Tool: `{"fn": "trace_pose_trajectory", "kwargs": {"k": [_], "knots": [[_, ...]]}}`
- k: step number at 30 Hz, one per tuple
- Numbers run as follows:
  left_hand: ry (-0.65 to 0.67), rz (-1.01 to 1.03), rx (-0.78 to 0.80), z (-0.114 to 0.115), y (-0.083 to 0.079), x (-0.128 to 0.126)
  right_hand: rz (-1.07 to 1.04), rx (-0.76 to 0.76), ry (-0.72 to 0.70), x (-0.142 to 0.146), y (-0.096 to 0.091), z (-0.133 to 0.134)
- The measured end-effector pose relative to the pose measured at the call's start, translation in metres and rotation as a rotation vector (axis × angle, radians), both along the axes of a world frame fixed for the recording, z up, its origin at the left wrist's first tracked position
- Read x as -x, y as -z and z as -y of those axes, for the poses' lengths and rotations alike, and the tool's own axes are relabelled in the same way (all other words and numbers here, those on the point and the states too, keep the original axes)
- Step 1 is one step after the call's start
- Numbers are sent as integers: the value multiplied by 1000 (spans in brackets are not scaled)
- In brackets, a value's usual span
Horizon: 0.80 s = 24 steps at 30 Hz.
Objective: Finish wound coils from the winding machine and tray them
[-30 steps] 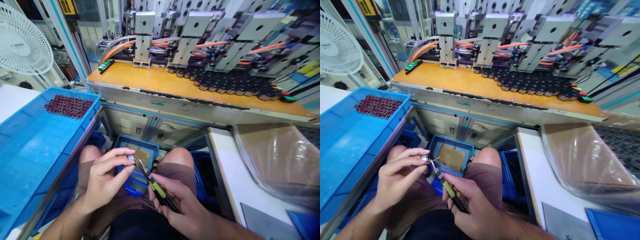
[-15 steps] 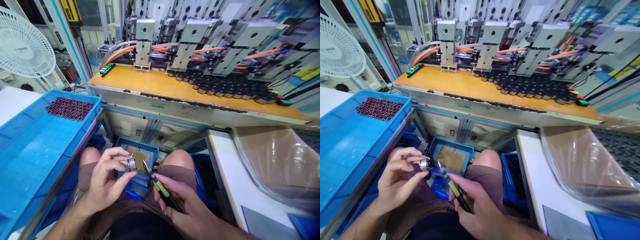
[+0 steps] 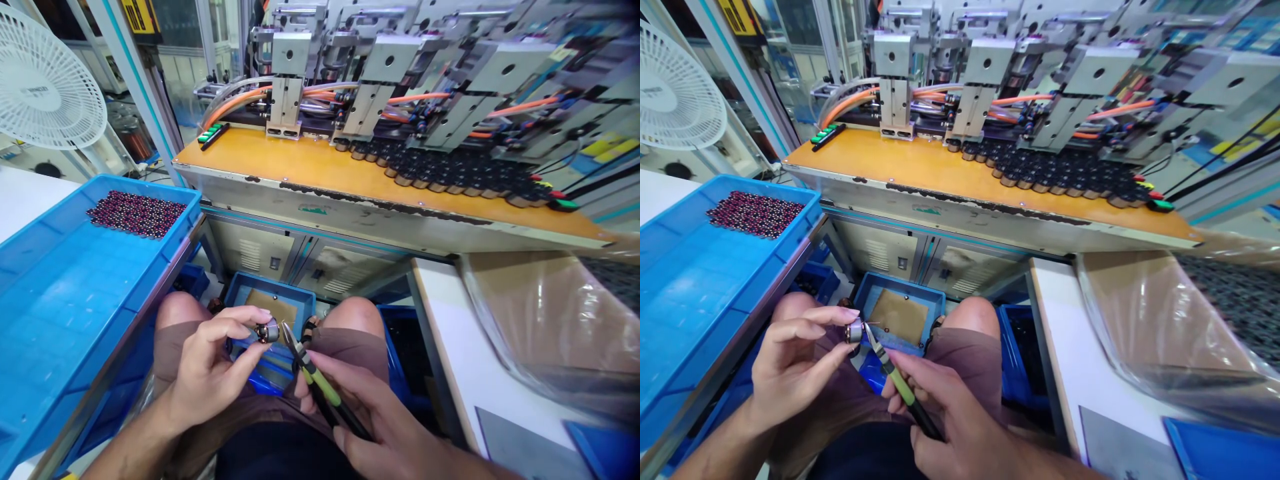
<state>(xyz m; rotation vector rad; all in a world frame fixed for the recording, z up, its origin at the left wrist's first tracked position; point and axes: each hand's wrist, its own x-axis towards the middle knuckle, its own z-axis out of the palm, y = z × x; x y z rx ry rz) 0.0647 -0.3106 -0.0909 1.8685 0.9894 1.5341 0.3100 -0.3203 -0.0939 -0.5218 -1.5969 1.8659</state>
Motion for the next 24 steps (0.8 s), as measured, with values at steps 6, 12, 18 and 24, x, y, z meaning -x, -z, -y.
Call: {"fn": "trace_pose_trajectory", "kwargs": {"k": [6, 12, 18, 24], "knots": [[4, -9, 17, 0, 1, -1, -8, 41, 8, 4, 1, 2], [-2, -7, 32, 2, 3, 1, -9, 38, 38, 4, 3, 3], [-2, 7, 52, 2, 3, 1, 3, 49, 38, 4, 4, 2], [-13, -3, 53, 2, 3, 2, 59, 90, 63, 3, 9, 4]]}}
